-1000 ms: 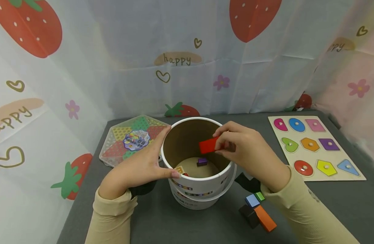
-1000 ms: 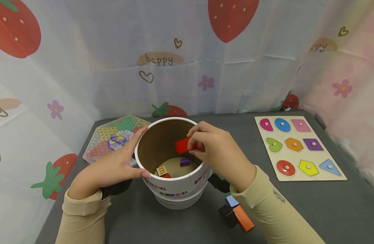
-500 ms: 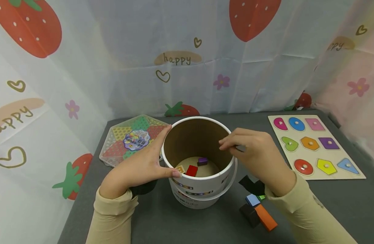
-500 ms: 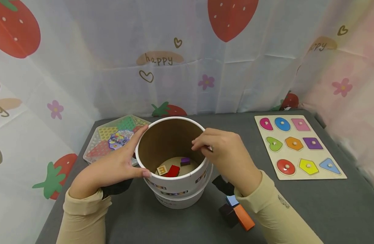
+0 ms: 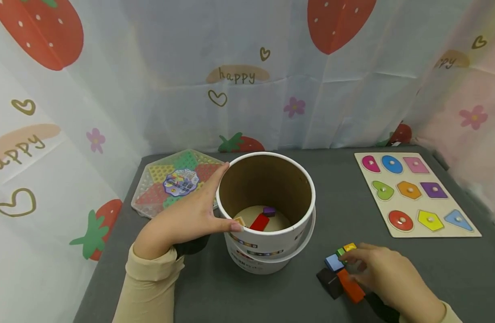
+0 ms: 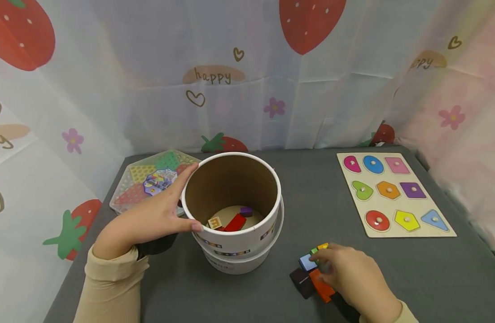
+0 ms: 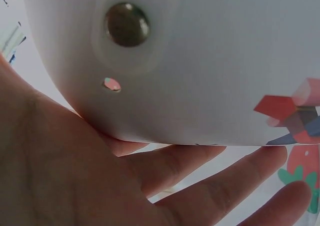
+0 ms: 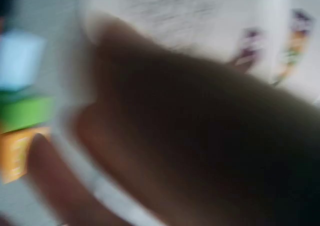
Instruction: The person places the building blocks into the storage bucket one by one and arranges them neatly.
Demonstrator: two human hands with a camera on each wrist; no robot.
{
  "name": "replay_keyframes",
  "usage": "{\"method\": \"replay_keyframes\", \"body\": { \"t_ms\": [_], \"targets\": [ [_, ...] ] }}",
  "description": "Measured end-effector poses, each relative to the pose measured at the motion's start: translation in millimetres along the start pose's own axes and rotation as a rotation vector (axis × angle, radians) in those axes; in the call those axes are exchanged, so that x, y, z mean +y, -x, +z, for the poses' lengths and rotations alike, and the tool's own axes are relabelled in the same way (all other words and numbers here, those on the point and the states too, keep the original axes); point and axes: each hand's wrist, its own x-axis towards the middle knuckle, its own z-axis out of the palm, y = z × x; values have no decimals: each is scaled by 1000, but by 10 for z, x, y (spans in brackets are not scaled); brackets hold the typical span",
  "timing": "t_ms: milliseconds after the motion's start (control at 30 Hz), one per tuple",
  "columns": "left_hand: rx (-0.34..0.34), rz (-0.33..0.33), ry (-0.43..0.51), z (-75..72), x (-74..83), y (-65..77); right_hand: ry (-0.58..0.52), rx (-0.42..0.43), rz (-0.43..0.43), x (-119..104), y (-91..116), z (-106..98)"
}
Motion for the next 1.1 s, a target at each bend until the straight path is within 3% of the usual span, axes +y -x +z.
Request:
{"method": "replay_keyframes", "body": {
  "t_ms": [67,133,400,567,667,800,967,1033,1100],
  "targets": [
    [-5,-2,4,-2,7,1,10,-130,108,96,34,146],
    [-7,-12,1,-8,12,6,21,-196,173,150,37,264],
    [12,-41,5,-22,13,31,44,-196,202,181,-6,438],
    [11,-9,19,0,12,15,-60,-227,264,219,52,280],
    [12,5,20,3,10,13,-133,-120,208,176,102,42],
    [16,1,4,-2,6,23,-190,172,25,-8,100,-297],
    [13,10,-2,4,3,13,-248,536,-146,-399,-6,-663],
    [12,12,0,8,3,7,-267,614,-236,-560,-87,-778],
    [10,20,7,13,1,0,-268,639,-350,-693,-185,-856]
  ]
}}
